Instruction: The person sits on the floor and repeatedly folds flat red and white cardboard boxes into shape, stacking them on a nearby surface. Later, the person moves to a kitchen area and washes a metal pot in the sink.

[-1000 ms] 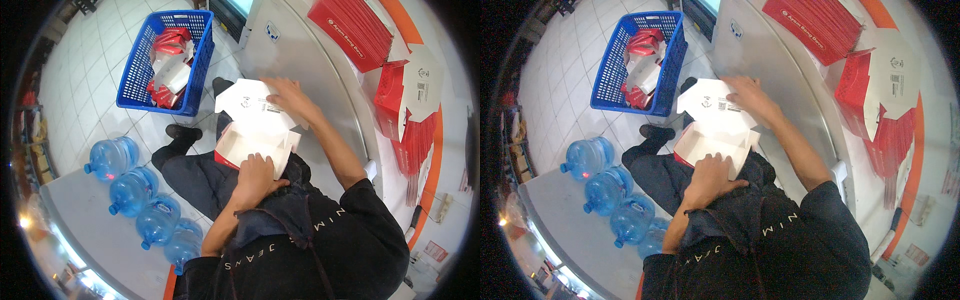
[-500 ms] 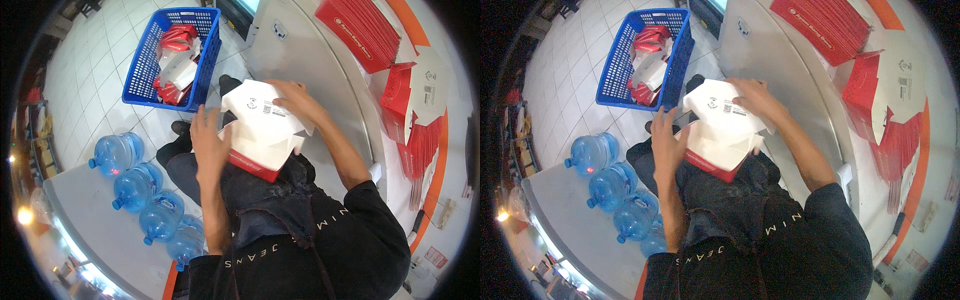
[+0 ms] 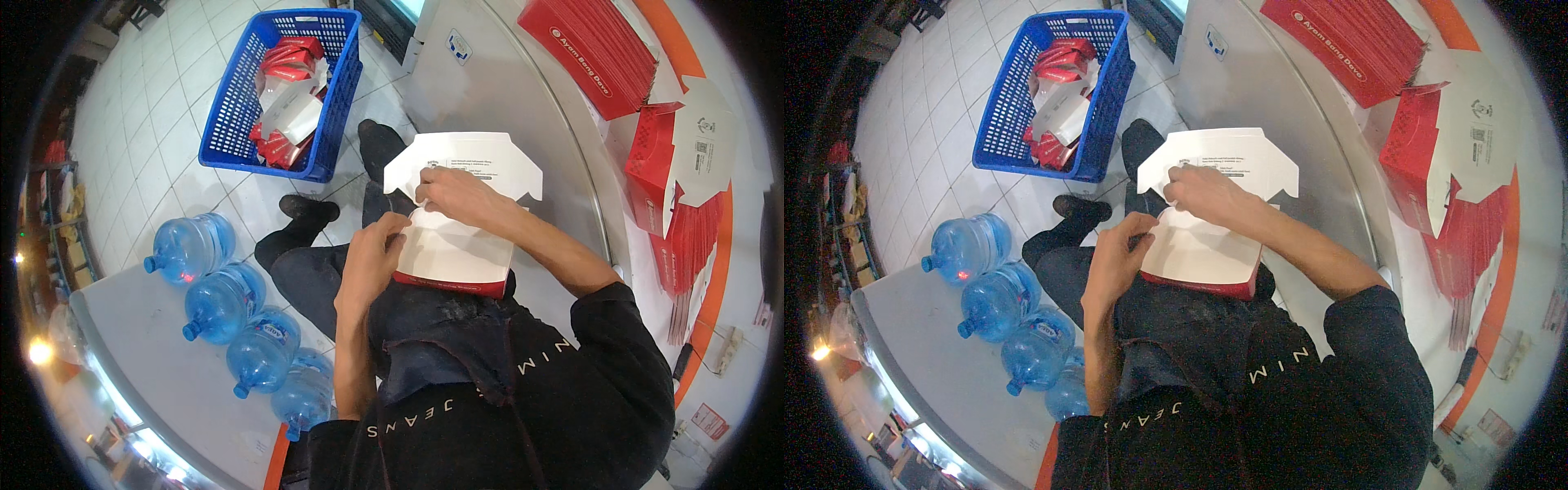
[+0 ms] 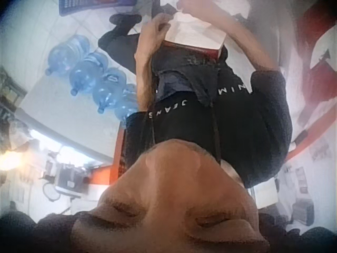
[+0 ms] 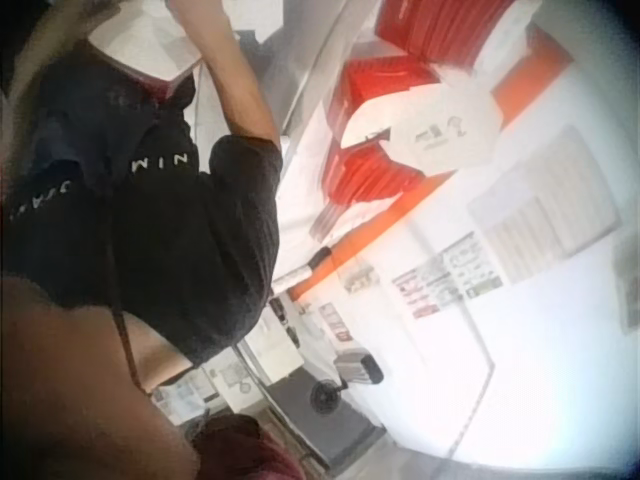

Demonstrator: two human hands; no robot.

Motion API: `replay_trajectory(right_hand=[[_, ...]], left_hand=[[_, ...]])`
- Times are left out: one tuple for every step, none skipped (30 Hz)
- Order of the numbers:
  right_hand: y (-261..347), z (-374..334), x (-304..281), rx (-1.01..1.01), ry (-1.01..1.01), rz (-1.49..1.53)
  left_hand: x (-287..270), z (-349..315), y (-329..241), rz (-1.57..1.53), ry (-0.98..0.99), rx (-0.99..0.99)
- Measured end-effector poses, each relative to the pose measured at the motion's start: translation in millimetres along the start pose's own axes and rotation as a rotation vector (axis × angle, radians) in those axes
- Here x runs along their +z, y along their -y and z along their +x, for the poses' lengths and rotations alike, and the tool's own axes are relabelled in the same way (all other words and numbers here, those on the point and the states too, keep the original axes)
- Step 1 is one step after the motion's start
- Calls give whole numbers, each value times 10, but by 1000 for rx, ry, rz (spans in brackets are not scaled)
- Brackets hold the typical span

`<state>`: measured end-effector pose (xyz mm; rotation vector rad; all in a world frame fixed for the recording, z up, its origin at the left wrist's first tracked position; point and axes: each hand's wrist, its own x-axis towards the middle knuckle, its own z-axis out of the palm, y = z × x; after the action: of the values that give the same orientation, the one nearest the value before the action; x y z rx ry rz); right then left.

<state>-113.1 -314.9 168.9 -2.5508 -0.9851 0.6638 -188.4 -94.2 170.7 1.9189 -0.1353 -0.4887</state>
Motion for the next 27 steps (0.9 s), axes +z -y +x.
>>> replay_trajectory(right_hand=[[-19,-11,8,-25,11,35],[-14,-7,20,-53,22,73],[-9,7,43,-36,22,81],[-8,23,72,-18,22,88],[-9,34,92,2,21,94],[-12,36,102,24,22,126],[-16,34,109,47,24,158],[-21,36,114,67,25,189],[-36,30,151,106,-5,180],[-61,14,206,146,-34,171],[-70,-1,229,184,-60,162],[-109,-32,217,208,-49,199],[-160,-66,183,231,-38,235],[-195,-88,170,257,-27,275],[-207,-92,172,272,-6,289],[-196,-85,189,290,-12,271],[-179,-66,182,312,-23,250],[-169,-60,172,335,-34,229],[-169,-72,160,348,-25,226],[-169,-72,143,360,-17,222],[-170,-79,124,372,-11,219],[-178,-133,106,297,-42,158],[-192,-200,91,217,-71,93],[-133,-252,35,138,-93,29],[-45,-328,-18,75,-160,-8],[138,-393,-187,6,-233,-49],[339,-495,-361,-79,-285,-38]], left_hand=[[5,-23,-17,10,-10,3],[7,-50,-28,23,-19,2],[15,-68,-45,4,-36,-4],[27,-82,-65,-15,-51,-11],[33,-94,-75,-35,-66,-14],[42,-117,-63,14,-78,-73],[59,-148,-35,64,-88,-131],[74,-175,-6,113,-102,-189],[77,-197,38,153,-52,-200],[70,-218,91,194,0,-210],[67,-238,122,232,50,-223],[75,-255,131,213,66,-228],[83,-267,131,194,82,-234],[92,-276,127,177,101,-241],[88,-273,114,197,92,-200],[78,-265,88,217,84,-159],[68,-242,55,237,77,-110],[65,-237,30,228,80,-129],[64,-244,7,220,84,-146],[53,-249,-5,214,86,-163],[51,-260,2,230,70,-144],[53,-278,23,245,55,-123],[39,-292,47,260,34,-105],[16,-322,32,203,-42,-159],[-33,-361,-4,145,-116,-213],[-99,-380,-30,90,-197,-260],[-184,-394,-64,63,-243,-285]])
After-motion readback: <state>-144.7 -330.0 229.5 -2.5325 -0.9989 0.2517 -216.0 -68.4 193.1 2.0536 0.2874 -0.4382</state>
